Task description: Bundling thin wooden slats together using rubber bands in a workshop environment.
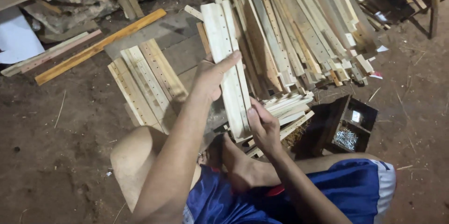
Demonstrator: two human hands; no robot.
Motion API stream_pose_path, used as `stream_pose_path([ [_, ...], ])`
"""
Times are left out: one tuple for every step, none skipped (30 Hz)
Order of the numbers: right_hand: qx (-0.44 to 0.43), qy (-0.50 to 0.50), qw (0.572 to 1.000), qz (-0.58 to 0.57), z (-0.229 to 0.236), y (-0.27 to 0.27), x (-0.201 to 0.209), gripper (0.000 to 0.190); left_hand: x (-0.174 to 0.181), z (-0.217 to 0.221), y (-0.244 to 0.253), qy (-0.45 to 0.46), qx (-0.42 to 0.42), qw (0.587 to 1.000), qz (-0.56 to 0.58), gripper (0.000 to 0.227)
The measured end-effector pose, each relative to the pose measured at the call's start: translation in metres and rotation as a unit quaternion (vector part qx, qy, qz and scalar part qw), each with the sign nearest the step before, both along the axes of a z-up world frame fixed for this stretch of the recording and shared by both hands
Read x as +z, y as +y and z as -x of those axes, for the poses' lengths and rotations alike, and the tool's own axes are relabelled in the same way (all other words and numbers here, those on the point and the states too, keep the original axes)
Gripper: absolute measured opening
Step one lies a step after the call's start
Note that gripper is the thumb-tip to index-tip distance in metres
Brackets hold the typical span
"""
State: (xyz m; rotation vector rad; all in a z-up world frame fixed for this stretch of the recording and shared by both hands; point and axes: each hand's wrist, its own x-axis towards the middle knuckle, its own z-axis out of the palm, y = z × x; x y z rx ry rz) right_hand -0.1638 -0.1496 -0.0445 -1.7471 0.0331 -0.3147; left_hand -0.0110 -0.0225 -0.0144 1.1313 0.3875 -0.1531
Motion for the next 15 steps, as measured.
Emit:
stream_pose_path([
  [0.005,0.027,1.000,-0.003,0.003,-0.003,0.003,0.035,0.008,0.005,-0.009,-0.001,-0.014,1.000,-0.006,0.057],
  [0.010,0.055,0.998,-0.006,0.005,-0.006,0.006,0.035,0.016,0.010,-0.019,-0.001,-0.029,1.000,-0.012,0.056],
  [0.007,0.054,0.998,-0.007,0.006,-0.014,0.002,0.035,0.016,0.011,-0.022,-0.001,-0.032,0.999,-0.012,0.056],
  [0.029,0.096,0.993,-0.065,0.007,-0.022,-0.002,0.039,0.016,0.013,-0.025,0.005,-0.041,0.999,0.003,0.052],
  [0.052,0.137,0.982,-0.122,0.007,-0.031,-0.005,0.043,0.016,0.015,-0.028,0.011,-0.050,0.998,0.019,0.048],
  [0.049,0.136,0.982,-0.123,0.006,-0.034,-0.001,0.043,0.017,0.017,-0.033,0.011,-0.053,0.998,0.019,0.048],
  [0.076,0.150,0.979,-0.114,0.007,-0.037,0.002,0.033,0.019,0.021,-0.037,0.016,-0.057,0.998,0.026,0.046],
  [0.103,0.165,0.975,-0.106,0.008,-0.040,0.006,0.024,0.020,0.024,-0.041,0.021,-0.061,0.997,0.033,0.044],
  [0.101,0.163,0.976,-0.107,0.010,-0.043,0.001,0.024,0.019,0.024,-0.045,0.020,-0.063,0.997,0.032,0.044],
  [0.109,0.170,0.973,-0.107,0.011,-0.046,-0.003,0.023,0.017,0.024,-0.048,0.019,-0.074,0.997,0.013,0.047],
  [0.118,0.178,0.971,-0.108,0.014,-0.049,-0.008,0.022,0.015,0.026,-0.051,0.018,-0.082,0.996,-0.006,0.050],
  [0.117,0.179,0.971,-0.109,0.014,-0.053,-0.008,0.022,0.020,0.024,-0.053,0.018,-0.084,0.996,-0.007,0.050],
  [0.121,0.183,0.969,-0.111,0.016,-0.055,-0.008,0.023,0.025,0.023,-0.054,0.013,-0.087,0.996,0.001,0.052],
  [0.126,0.188,0.967,-0.113,0.017,-0.057,-0.008,0.025,0.029,0.022,-0.055,0.008,-0.091,0.996,0.010,0.054],
  [0.123,0.189,0.968,-0.114,0.017,-0.058,-0.010,0.025,0.030,0.020,-0.056,0.009,-0.094,0.995,0.010,0.054],
])
